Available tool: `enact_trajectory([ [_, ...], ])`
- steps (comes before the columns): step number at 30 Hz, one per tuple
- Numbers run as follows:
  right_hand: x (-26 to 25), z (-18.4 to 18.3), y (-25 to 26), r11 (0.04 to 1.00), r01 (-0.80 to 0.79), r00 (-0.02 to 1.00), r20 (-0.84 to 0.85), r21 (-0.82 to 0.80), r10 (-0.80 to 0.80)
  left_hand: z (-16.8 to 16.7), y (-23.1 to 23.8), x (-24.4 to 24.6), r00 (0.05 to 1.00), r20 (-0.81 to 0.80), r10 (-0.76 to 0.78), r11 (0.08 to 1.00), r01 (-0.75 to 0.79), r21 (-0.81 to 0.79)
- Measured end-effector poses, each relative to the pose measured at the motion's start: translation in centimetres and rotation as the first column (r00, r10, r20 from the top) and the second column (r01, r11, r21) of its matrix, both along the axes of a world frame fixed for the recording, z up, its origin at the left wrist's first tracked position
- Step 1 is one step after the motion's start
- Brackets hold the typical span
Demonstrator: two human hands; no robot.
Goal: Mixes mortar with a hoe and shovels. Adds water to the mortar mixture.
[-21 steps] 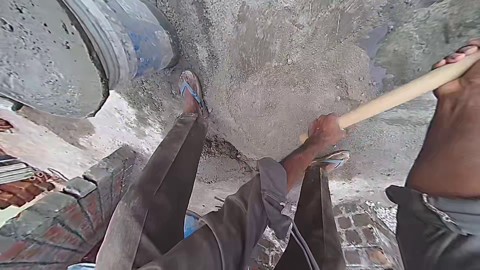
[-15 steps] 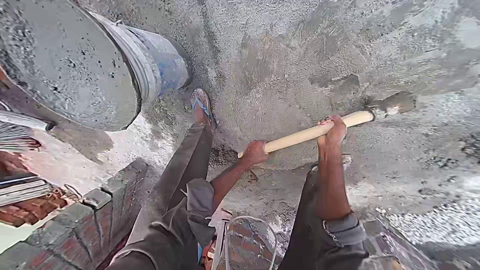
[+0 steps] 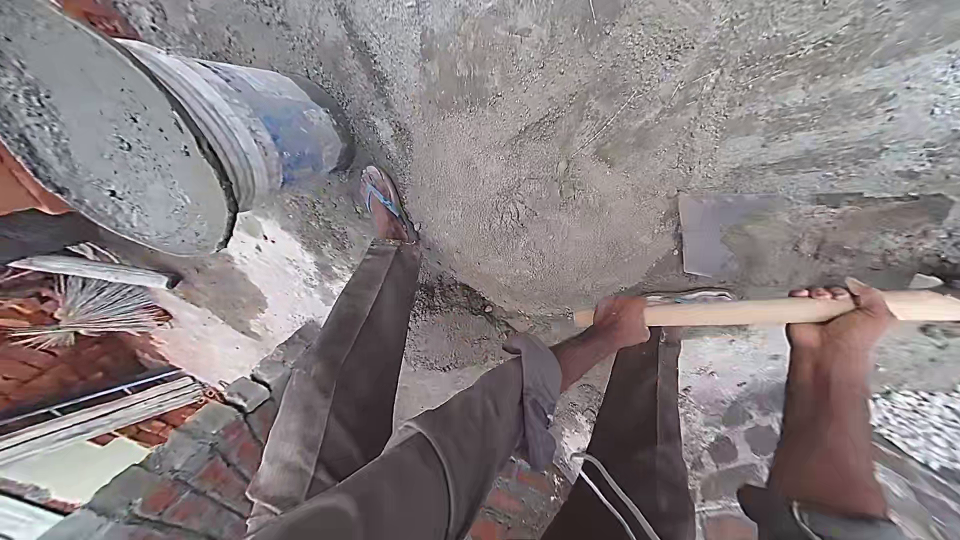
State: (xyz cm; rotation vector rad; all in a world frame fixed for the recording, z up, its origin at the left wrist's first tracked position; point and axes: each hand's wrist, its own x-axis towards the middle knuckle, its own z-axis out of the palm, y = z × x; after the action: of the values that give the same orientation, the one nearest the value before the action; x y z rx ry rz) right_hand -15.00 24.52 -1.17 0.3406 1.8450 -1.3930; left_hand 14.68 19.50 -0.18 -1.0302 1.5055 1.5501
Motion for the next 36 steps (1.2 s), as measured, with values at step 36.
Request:
enact_trajectory([
  [36,36.6,19.0,-8.8,0.961,-0.211,0.974,0.045,-0.179,0.222,7.3,-3.4,26.4,0.980,0.084,0.180,0.984,-0.179,-0.019],
])
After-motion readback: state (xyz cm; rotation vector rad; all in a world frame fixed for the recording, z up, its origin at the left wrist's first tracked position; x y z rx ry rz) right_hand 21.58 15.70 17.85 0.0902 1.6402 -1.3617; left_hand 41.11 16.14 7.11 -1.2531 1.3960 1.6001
